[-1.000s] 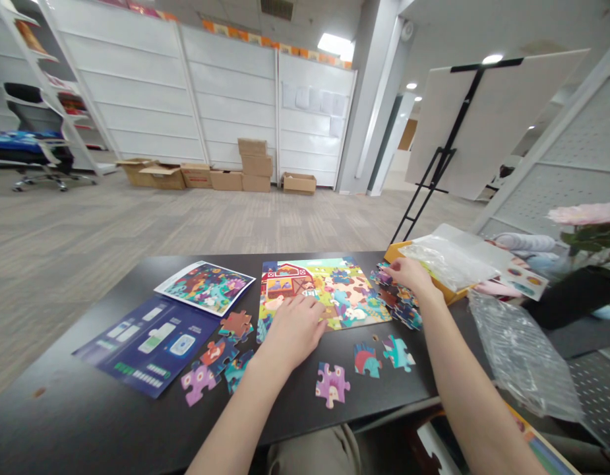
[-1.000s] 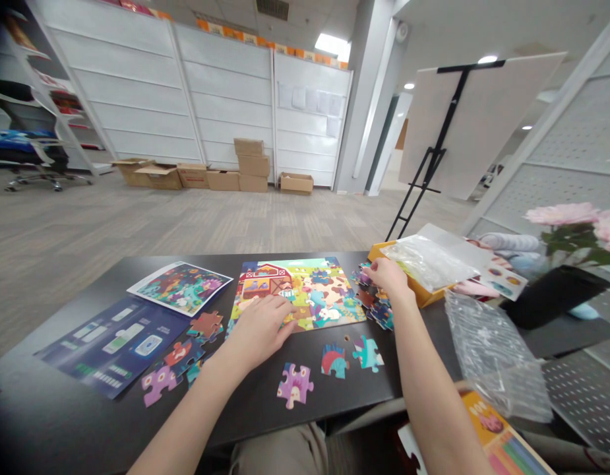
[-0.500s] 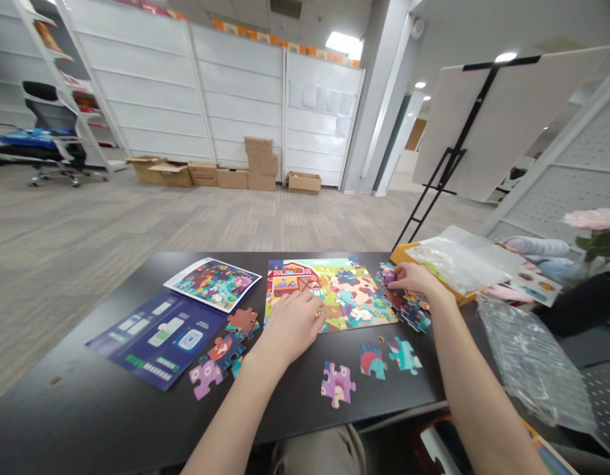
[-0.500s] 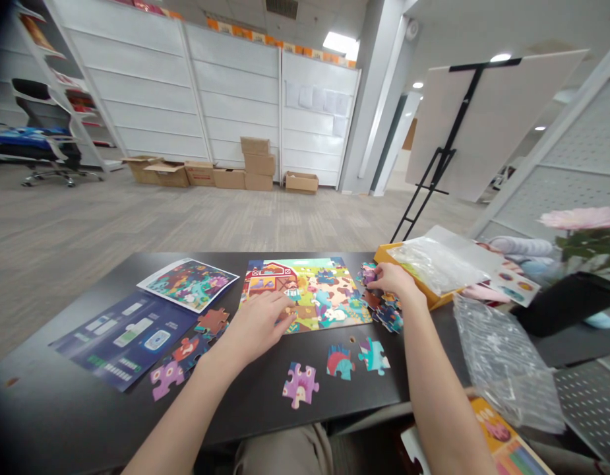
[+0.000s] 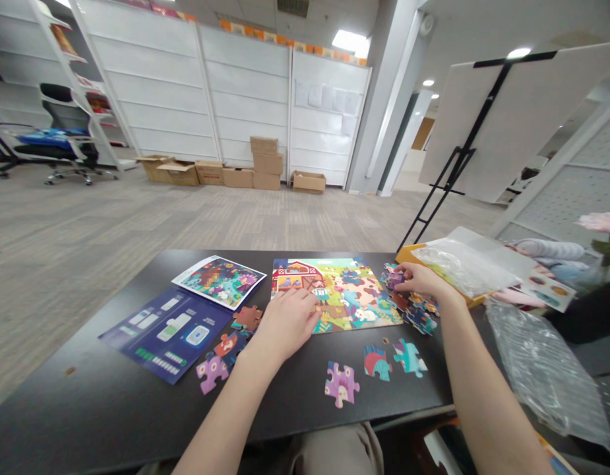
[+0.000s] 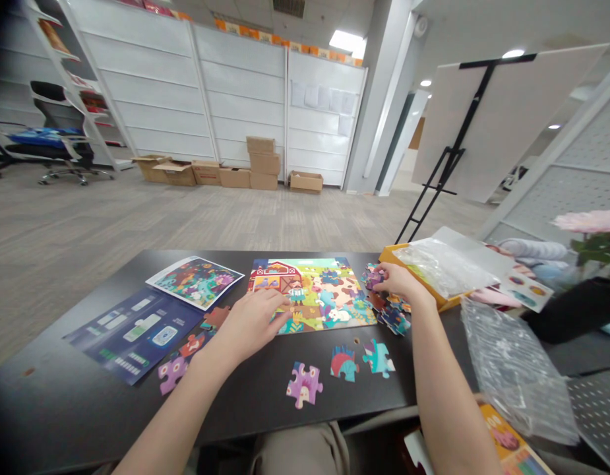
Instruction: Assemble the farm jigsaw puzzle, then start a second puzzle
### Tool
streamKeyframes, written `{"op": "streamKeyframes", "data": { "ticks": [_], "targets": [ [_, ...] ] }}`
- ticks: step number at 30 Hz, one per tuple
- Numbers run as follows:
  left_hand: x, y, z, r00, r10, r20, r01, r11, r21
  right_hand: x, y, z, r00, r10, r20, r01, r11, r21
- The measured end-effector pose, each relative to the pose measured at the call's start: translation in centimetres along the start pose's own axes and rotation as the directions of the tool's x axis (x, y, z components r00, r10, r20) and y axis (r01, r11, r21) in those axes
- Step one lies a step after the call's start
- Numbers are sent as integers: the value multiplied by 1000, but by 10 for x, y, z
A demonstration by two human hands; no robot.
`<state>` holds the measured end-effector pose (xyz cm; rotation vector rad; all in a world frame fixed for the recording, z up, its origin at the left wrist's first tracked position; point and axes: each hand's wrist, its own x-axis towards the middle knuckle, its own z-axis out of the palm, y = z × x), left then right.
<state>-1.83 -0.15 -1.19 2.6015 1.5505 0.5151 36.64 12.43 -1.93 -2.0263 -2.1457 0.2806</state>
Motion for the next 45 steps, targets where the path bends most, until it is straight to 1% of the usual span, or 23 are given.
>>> {"op": "streamKeyframes", "data": {
  "ticks": [8, 12, 17, 21, 24, 26, 27, 29, 31, 33, 34, 36, 39, 41, 45],
  "targets": [
    [1, 5, 1, 1000, 0, 14, 0, 1000, 20, 2, 1, 2, 1000, -3, -6, 3, 1000, 6],
    [2, 7, 1, 1000, 12, 16, -12, 1000, 25, 3, 5, 5, 999, 15, -32, -15, 1000, 3],
    [3, 5, -1, 1000, 0, 12, 0, 1000, 16, 5, 10, 8, 998, 2, -60, -3, 1000, -17],
    [2, -7, -6, 999, -38, -7, 38, 999, 6, 6, 10, 7, 998, 14, -54, -15, 1000, -18],
    [0, -25, -14, 994, -106, -11, 106, 993, -47, 7, 10, 5, 999, 27, -38, -28, 999, -21],
    [-4, -41, -22, 985, -172, 17, 173, 978, -114, 7, 10, 5, 999, 38, -37, -39, 999, -30],
    [-6, -49, -27, 980, -192, 59, 199, 971, -133, 8, 10, 5, 998, 46, -34, -48, 998, -35],
    [-13, -63, -39, 963, -250, 104, 264, 952, -152, 9, 11, 4, 998, 67, -10, -67, 997, -45],
    [-21, -74, -55, 956, -279, 90, 291, 942, -169, 10, 12, 4, 996, 90, 18, -89, 994, -57],
    [-30, -79, -70, 946, -320, 41, 323, 929, -181, 11, 14, 3, 994, 107, 30, -105, 992, -64],
    [-34, -80, -77, 937, -349, 35, 350, 922, -168, 11, 15, 3, 993, 110, 31, -108, 992, -63],
    [-42, -79, -85, 919, -387, 71, 394, 911, -121, 12, 17, 3, 994, 105, 32, -103, 993, -59],
    [-52, -78, -87, 888, -404, 222, 427, 902, -67, 13, 18, 4, 992, 114, 48, -109, 991, -80],
    [-58, -78, -83, 850, -426, 309, 455, 890, -23, 13, 18, 5, 991, 123, 55, -116, 987, -108],
    [-67, -83, -77, 761, -522, 386, 535, 841, 82, 14, 17, 6, 992, 115, 60, -106, 985, -132]
  ]
}}
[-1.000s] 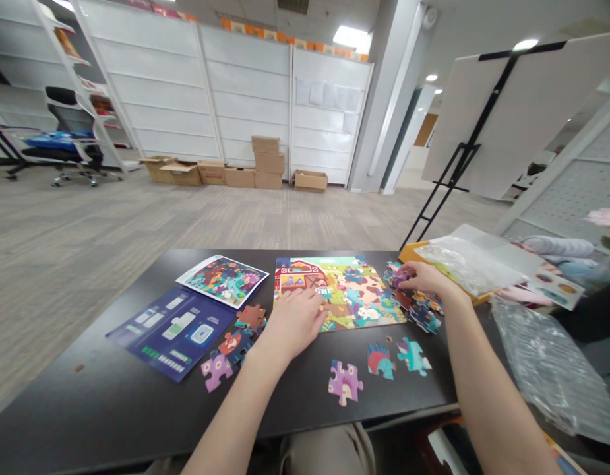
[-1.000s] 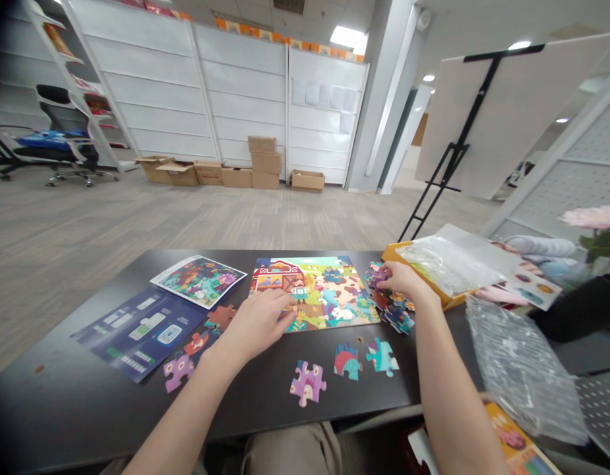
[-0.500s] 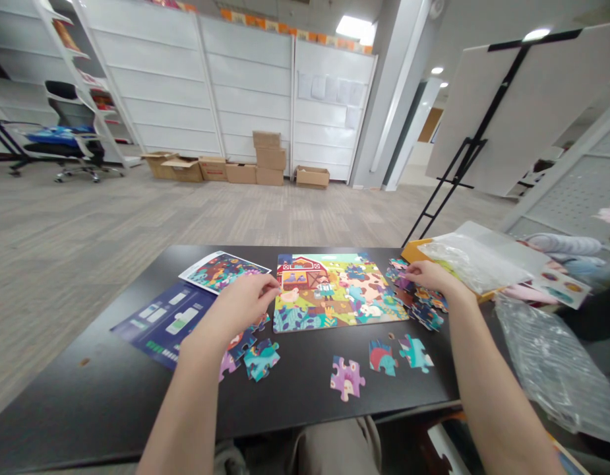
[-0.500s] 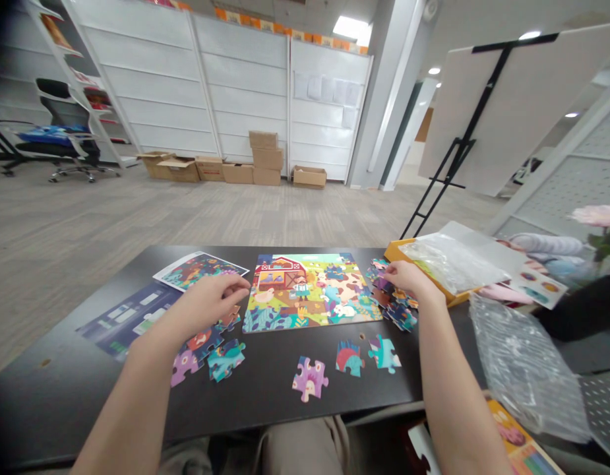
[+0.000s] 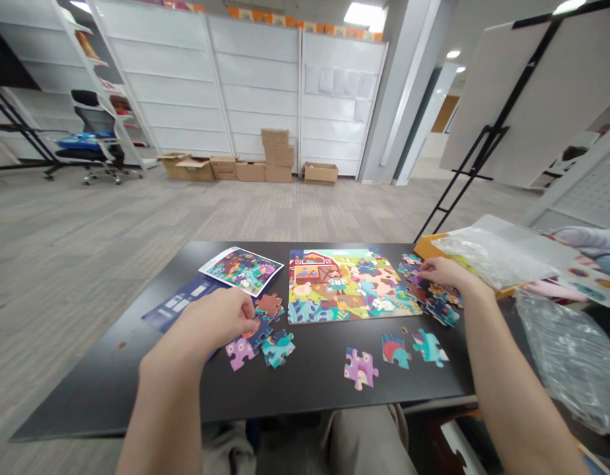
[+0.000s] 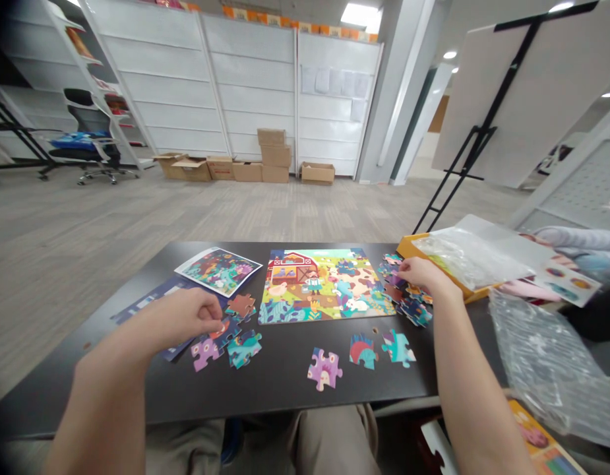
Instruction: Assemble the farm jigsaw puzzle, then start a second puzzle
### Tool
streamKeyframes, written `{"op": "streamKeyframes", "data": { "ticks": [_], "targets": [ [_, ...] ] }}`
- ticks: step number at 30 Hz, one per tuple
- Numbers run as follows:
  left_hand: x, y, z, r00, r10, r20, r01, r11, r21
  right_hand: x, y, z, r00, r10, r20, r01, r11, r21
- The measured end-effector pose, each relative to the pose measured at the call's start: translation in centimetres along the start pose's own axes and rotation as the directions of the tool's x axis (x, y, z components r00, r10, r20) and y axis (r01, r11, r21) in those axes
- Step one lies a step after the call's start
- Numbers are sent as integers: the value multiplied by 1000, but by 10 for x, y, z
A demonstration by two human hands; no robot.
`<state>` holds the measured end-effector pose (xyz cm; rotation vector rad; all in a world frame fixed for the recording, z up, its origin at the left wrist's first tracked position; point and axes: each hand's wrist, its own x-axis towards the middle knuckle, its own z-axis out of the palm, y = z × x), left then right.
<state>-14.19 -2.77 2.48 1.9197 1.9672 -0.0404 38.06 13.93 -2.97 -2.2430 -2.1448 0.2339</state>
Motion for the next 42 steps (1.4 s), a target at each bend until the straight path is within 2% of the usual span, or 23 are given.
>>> {"op": "streamKeyframes", "data": {
  "ticks": [6, 10, 12, 15, 17, 23, 34, 42],
  "targets": [
    [-10, -9, 7, 997, -68, 23, 66, 994, 82, 3, 2, 1, 1000, 10, 13, -10, 1000, 6],
    [-21, 4, 9, 999, -50, 10, 48, 985, 165, 6, 4, 2, 1000, 1, -16, -1, 1000, 13],
    [-25, 15, 11, 1000, -5, 30, 0, 987, 162, 7, 5, 2, 1000, -8, -30, 8, 1000, 9],
    [-28, 30, 17, 984, 163, 65, -168, 983, 78, 7, 6, 2, 998, -34, -44, 34, 999, 6],
    [-29, 37, 23, 976, 209, 60, -212, 975, 65, 7, 7, 1, 999, -37, -38, 38, 999, 17],
    [-25, 41, 32, 983, 178, 47, -183, 977, 114, 4, 6, -1, 999, -51, -19, 52, 998, 19],
    [-27, 45, 29, 973, 208, 104, -222, 964, 146, 0, -3, -5, 1000, 0, 16, 0, 1000, -22],
    [-19, 42, 36, 974, 225, 8, -224, 964, 141, -3, -6, -6, 999, 15, 30, -15, 1000, -8]
  ]
}}
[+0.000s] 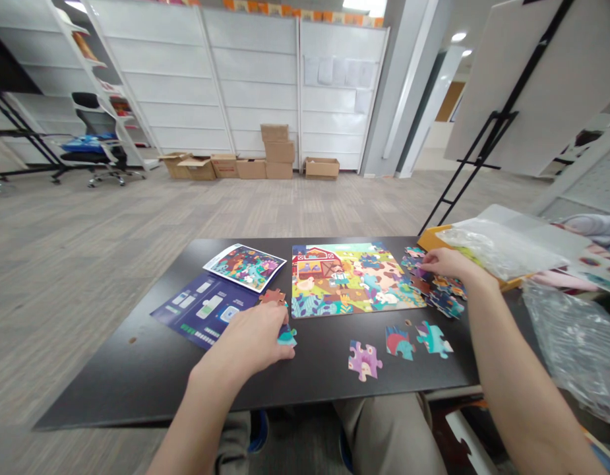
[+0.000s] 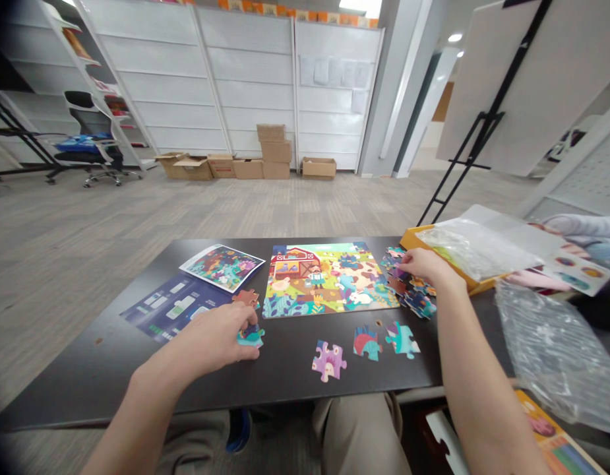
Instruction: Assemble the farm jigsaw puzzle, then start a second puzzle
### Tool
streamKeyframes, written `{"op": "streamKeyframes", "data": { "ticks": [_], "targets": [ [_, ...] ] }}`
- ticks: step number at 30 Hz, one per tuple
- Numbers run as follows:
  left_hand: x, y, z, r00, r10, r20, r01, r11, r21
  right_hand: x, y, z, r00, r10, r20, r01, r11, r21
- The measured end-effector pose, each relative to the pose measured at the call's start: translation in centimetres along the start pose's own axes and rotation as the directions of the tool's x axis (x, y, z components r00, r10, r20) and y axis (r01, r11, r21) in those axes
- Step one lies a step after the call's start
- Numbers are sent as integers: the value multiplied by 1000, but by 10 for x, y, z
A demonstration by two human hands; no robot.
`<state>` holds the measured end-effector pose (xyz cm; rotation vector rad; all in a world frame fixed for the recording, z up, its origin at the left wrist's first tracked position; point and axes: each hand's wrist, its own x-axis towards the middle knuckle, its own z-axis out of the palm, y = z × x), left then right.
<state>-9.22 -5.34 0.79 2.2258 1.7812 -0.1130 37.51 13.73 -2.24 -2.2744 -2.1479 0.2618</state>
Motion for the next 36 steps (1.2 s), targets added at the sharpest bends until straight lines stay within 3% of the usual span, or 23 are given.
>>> {"op": "streamKeyframes", "data": {
  "ticks": [6, 11, 15, 18, 24, 32, 36],
  "targets": [
    [-3, 2, -3, 996, 82, -18, -83, 994, -69, -3, -3, 0, 1000, 2, 6, -3, 1000, 22],
    [-7, -12, -22, 977, 160, -144, -193, 947, -256, -2, -2, -1, 1000, 2, 4, -2, 1000, 4],
    [-5, -30, -31, 976, 54, -212, -115, 951, -286, -3, -2, -3, 1000, 9, 2, -9, 1000, 3],
    [-1, -36, -28, 984, -21, -176, -15, 979, -201, -4, -3, -3, 1000, 26, -9, -26, 1000, 11],
    [7, -33, -18, 992, -81, -92, 77, 996, -47, -4, -3, -4, 999, 21, -32, -20, 1000, 17],
    [2, -44, -21, 979, -179, -96, 179, 984, -7, -5, -3, -6, 998, 26, -61, -20, 996, 92],
    [-3, -35, -21, 981, -191, -21, 192, 980, 53, -7, -4, -6, 998, 23, -58, -19, 998, 61]
  ]
}}
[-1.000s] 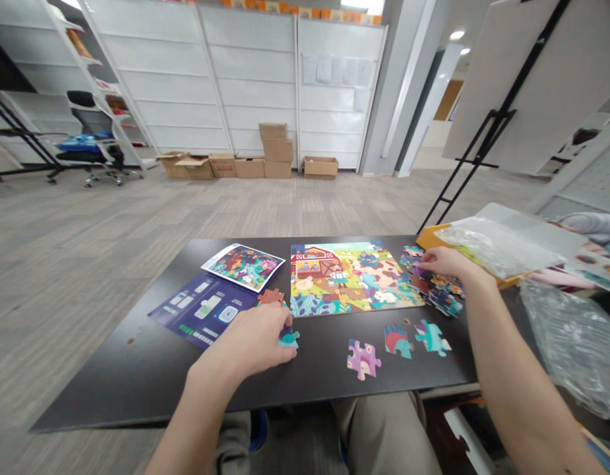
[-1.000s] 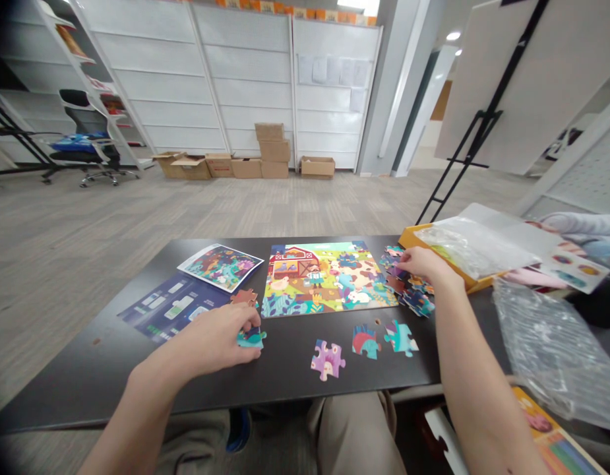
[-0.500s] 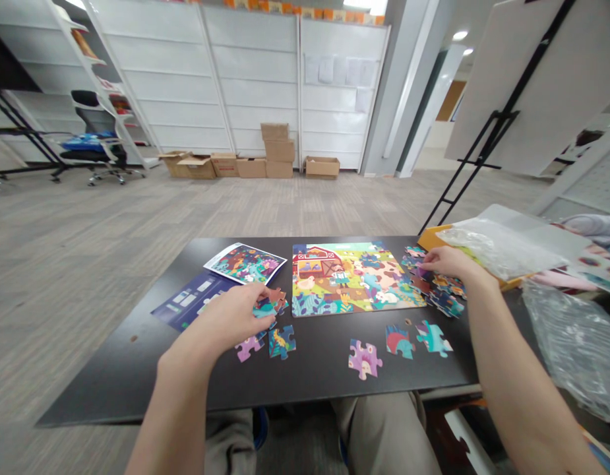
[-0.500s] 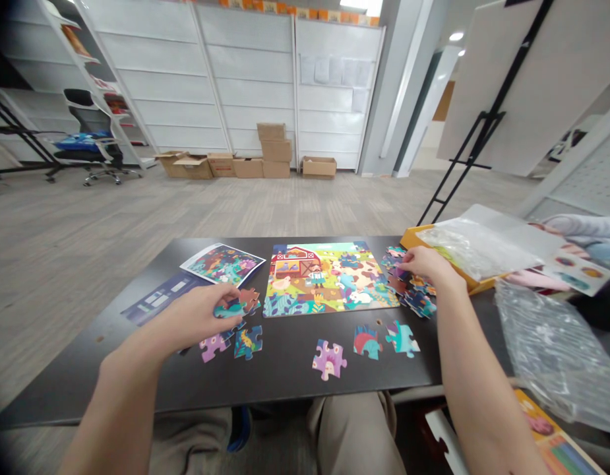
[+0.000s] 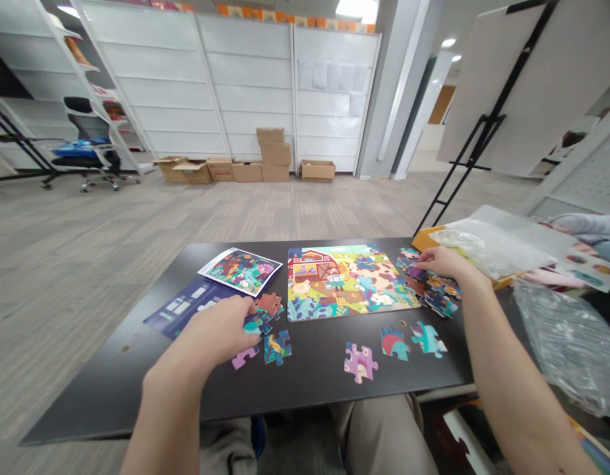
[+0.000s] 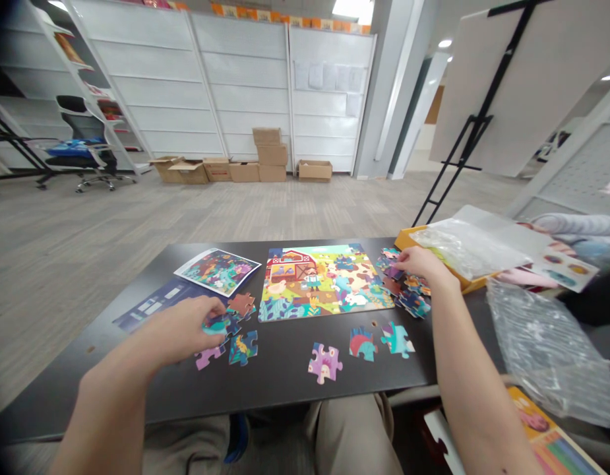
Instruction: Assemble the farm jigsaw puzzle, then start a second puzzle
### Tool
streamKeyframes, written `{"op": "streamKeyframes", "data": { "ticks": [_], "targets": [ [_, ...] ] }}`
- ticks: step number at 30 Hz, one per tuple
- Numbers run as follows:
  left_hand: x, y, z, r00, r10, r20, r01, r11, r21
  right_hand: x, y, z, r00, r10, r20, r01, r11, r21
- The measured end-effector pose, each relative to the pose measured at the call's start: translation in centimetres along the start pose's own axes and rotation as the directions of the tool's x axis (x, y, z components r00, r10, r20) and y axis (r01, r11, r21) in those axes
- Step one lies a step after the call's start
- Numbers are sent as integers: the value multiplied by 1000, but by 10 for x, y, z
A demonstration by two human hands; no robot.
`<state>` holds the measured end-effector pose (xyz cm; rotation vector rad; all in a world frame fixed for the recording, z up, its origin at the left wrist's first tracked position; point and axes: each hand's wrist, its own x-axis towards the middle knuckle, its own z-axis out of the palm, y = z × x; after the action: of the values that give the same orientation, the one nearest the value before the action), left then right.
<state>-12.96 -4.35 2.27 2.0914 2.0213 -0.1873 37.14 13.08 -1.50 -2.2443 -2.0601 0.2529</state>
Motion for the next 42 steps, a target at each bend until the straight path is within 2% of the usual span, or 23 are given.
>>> {"op": "streamKeyframes", "data": {
  "ticks": [3, 9, 16, 23, 28, 34, 38, 42],
  "targets": [
    [-5, 14, 0, 999, -20, 33, 18, 998, 56, 1, 2, 2, 1000, 6, 24, -6, 1000, -18],
    [-11, 33, 5, 989, 119, 89, -123, 992, 32, 5, 9, 6, 999, 20, 48, -20, 1000, -3],
    [-8, 30, 19, 975, 211, 78, -213, 977, 21, 6, 12, 9, 998, 15, 59, -16, 1000, 11],
    [-6, 31, 18, 953, 289, 86, -280, 954, -104, 6, 13, 10, 998, 16, 56, -17, 1000, 3],
    [-6, 29, 17, 961, 268, 69, -260, 960, -101, 6, 12, 9, 997, 15, 74, -14, 1000, -10],
    [-7, 29, 19, 978, 201, 56, -201, 980, -9, 8, 14, 11, 998, 4, 58, -2, 1000, -20],
    [-8, 31, 19, 971, 232, 64, -233, 972, 11, 8, 14, 11, 998, -4, 55, 6, 1000, -30],
    [-8, 31, 15, 966, 248, 74, -245, 968, -49, 6, 11, 10, 998, 2, 59, 1, 999, -38]
  ]
}}
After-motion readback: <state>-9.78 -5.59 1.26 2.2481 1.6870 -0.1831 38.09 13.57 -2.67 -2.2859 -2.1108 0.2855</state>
